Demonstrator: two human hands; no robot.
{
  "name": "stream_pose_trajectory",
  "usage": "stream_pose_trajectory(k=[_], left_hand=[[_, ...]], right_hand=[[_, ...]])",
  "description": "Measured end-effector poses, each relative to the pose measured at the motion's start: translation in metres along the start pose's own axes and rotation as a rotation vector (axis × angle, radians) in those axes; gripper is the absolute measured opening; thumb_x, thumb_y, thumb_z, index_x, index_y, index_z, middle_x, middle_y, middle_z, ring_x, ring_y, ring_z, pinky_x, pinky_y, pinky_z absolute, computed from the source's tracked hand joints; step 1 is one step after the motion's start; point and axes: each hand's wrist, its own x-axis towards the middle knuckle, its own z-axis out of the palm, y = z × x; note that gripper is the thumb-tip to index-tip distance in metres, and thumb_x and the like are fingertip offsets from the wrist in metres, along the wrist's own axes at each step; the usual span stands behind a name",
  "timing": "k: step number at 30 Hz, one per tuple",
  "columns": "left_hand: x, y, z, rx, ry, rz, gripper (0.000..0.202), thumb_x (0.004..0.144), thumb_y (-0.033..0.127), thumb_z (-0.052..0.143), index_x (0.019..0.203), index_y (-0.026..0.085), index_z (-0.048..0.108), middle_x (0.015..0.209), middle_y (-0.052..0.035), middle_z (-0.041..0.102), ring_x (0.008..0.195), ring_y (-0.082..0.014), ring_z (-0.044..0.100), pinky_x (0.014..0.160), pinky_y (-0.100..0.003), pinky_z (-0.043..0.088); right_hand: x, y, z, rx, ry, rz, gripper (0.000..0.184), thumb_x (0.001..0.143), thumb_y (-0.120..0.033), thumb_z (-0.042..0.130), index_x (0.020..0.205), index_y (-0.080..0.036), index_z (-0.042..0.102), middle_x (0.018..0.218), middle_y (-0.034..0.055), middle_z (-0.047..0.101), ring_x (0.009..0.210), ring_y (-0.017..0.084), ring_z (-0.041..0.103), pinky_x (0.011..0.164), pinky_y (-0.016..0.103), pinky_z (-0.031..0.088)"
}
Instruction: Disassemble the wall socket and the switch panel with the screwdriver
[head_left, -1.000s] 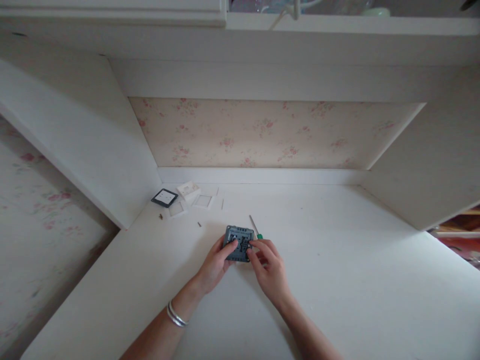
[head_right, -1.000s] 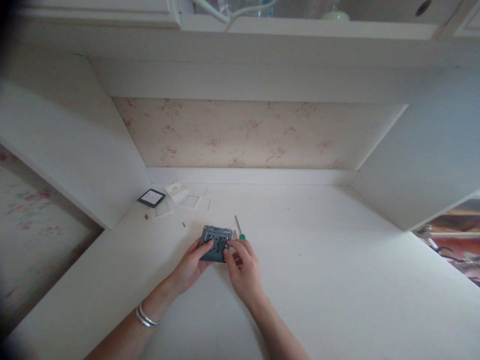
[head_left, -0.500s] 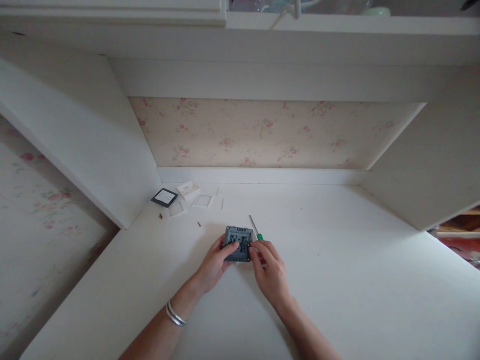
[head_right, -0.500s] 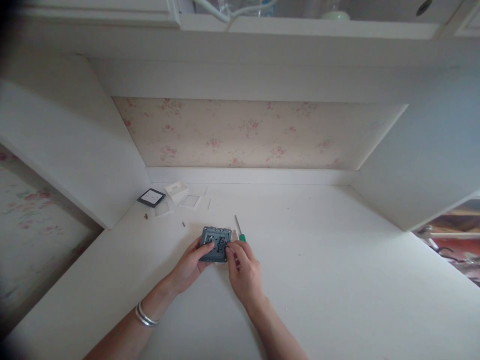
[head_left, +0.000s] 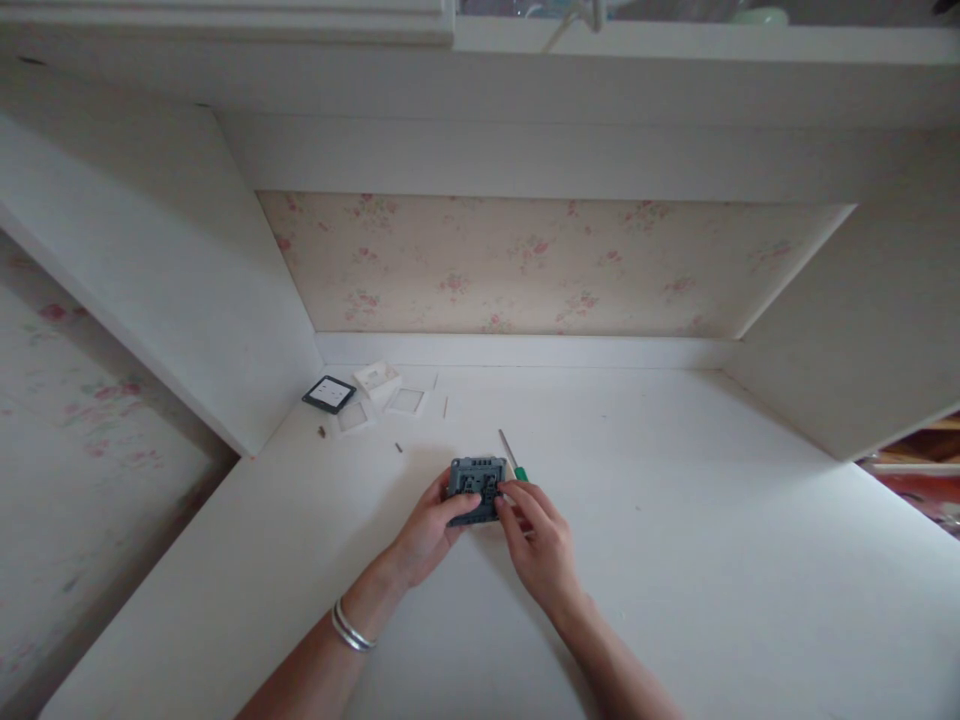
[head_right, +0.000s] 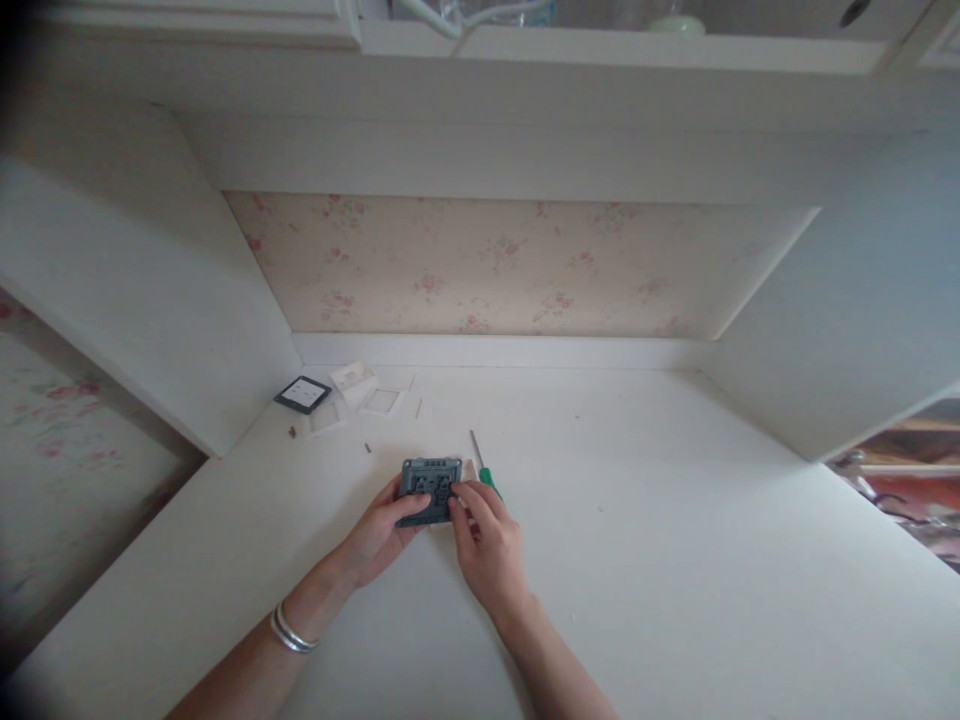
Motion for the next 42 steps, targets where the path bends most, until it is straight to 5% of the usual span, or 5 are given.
stream_pose_trajectory(k=[7, 21, 32, 38, 42], left_hand=[[0.001, 0.000, -0.003, 0.010, 0.001, -0.024, 0.036, 0.070, 0.008, 0.065, 0.106, 0.014, 0.065, 0.107, -0.0080, 0.067, 0.103, -0.0236, 0.058, 0.096, -0.036, 0.039], [0.001, -0.001, -0.004, 0.223, 0.091, 0.046, 0.035, 0.073, 0.021, 0.070, 0.106, 0.016, 0.063, 0.104, -0.0067, 0.066, 0.101, -0.0245, 0.058, 0.089, -0.034, 0.044], [-0.003, 0.012, -0.005, 0.236, 0.154, 0.195, 0.043, 0.075, 0.035, 0.070, 0.113, 0.017, 0.058, 0.113, -0.0095, 0.064, 0.105, -0.0291, 0.059, 0.083, -0.041, 0.052], [0.001, 0.021, -0.017, 0.286, 0.264, 0.242, 0.042, 0.076, 0.045, 0.068, 0.107, 0.018, 0.061, 0.105, -0.0093, 0.067, 0.096, -0.0286, 0.063, 0.073, -0.038, 0.055], [0.004, 0.024, -0.026, 0.325, 0.361, 0.237, 0.043, 0.074, 0.049, 0.068, 0.103, 0.017, 0.062, 0.095, -0.0093, 0.068, 0.077, -0.0239, 0.066, 0.062, -0.033, 0.056]], right_hand=[[0.001, 0.003, 0.000, -0.071, 0.010, -0.074, 0.021, 0.092, -0.025, 0.047, 0.105, -0.022, 0.063, 0.106, 0.0105, 0.061, 0.095, 0.020, 0.060, 0.079, 0.033, 0.054], [0.005, 0.006, 0.001, -0.222, -0.021, -0.138, 0.019, 0.094, -0.020, 0.036, 0.100, -0.021, 0.055, 0.102, 0.0099, 0.054, 0.088, 0.017, 0.057, 0.074, 0.030, 0.050], [0.034, -0.028, 0.009, -0.571, -0.115, -0.202, 0.018, 0.097, -0.025, 0.033, 0.104, -0.020, 0.048, 0.103, 0.0080, 0.058, 0.070, 0.015, 0.059, 0.047, 0.023, 0.039], [0.050, -0.053, 0.024, -0.665, -0.154, -0.341, 0.018, 0.094, -0.018, 0.035, 0.101, -0.020, 0.052, 0.096, 0.0086, 0.060, 0.085, 0.021, 0.056, 0.070, 0.032, 0.044], [0.062, -0.061, 0.038, -0.621, -0.237, -0.353, 0.019, 0.095, -0.020, 0.036, 0.103, -0.021, 0.053, 0.095, 0.0071, 0.062, 0.081, 0.020, 0.057, 0.066, 0.029, 0.042]])
